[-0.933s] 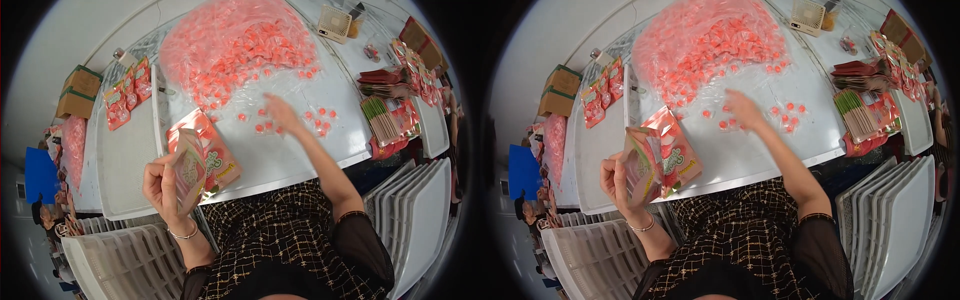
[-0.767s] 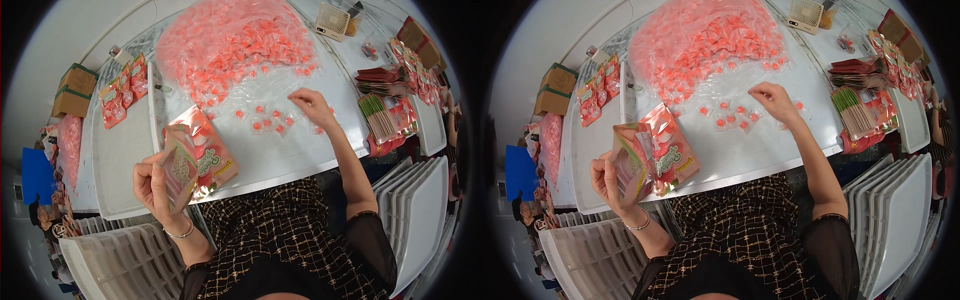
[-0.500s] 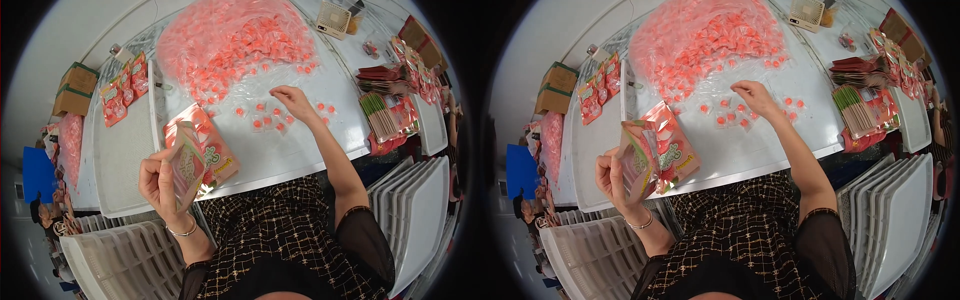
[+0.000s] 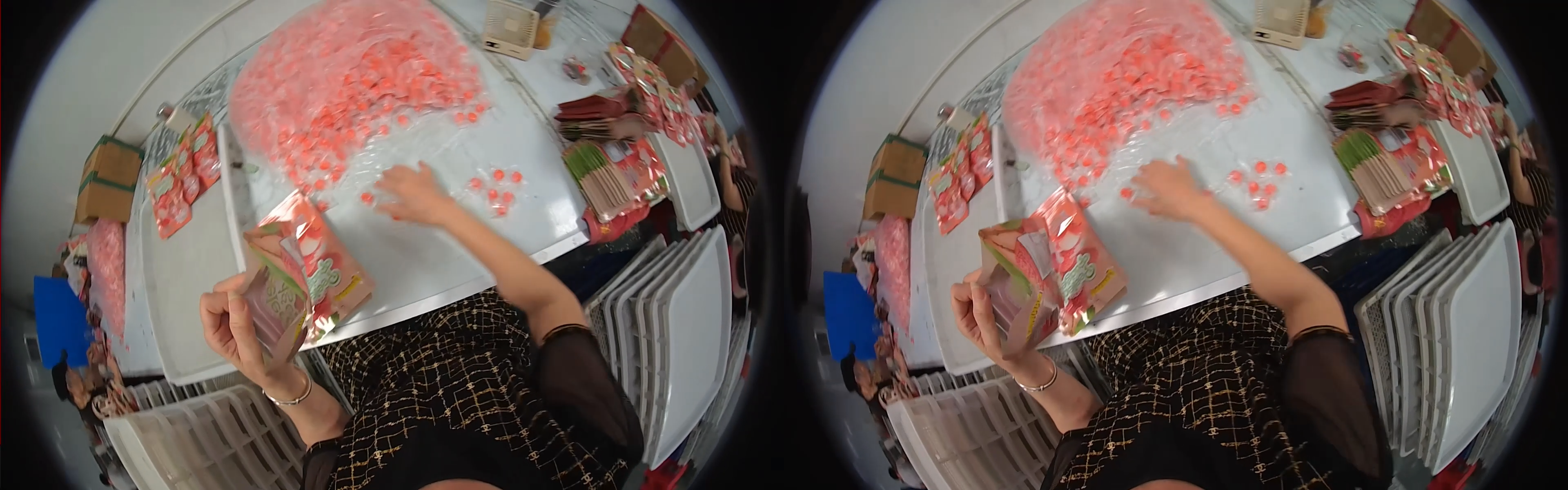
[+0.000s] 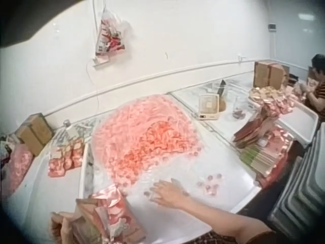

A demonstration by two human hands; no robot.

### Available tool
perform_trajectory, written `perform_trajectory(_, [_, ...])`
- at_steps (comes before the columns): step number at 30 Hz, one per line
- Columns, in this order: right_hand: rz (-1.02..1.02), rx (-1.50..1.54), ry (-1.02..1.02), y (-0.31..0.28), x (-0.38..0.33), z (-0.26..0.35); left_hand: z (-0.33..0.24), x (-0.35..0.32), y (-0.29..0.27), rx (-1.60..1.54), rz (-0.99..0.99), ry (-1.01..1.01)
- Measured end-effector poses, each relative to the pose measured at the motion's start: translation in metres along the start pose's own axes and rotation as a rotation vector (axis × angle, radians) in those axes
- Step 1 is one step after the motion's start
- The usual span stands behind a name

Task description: Manually filling plastic bags with pink candies and sealing the zip-locks.

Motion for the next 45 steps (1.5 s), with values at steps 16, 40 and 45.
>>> perform_trajectory(16, [-0.075,-0.252,0.249,-0.038,-0.103,-0.090,0.011,-0.004,0.036,0.033,0.121,-0.052])
perform_trajectory(40, [-0.094,0.161,0.504,0.029,0.090,-0.103,-0.005,-0.008,-0.022,-0.080,-0.010,-0.128])
perform_trajectory(45, [0.012,0.023,0.441,0.036,0.062,-0.035,-0.001,-0.011,-0.019,-0.072,-0.021,-0.128])
Point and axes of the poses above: each hand's wrist, its own x-axis towards the middle knuckle, its own y-axis out of the palm, z = x × y, the point moved 9 cm from there along x, towards the middle knuckle, and after that the axes turned 8 degrees about -x, right-handed, at the moved point
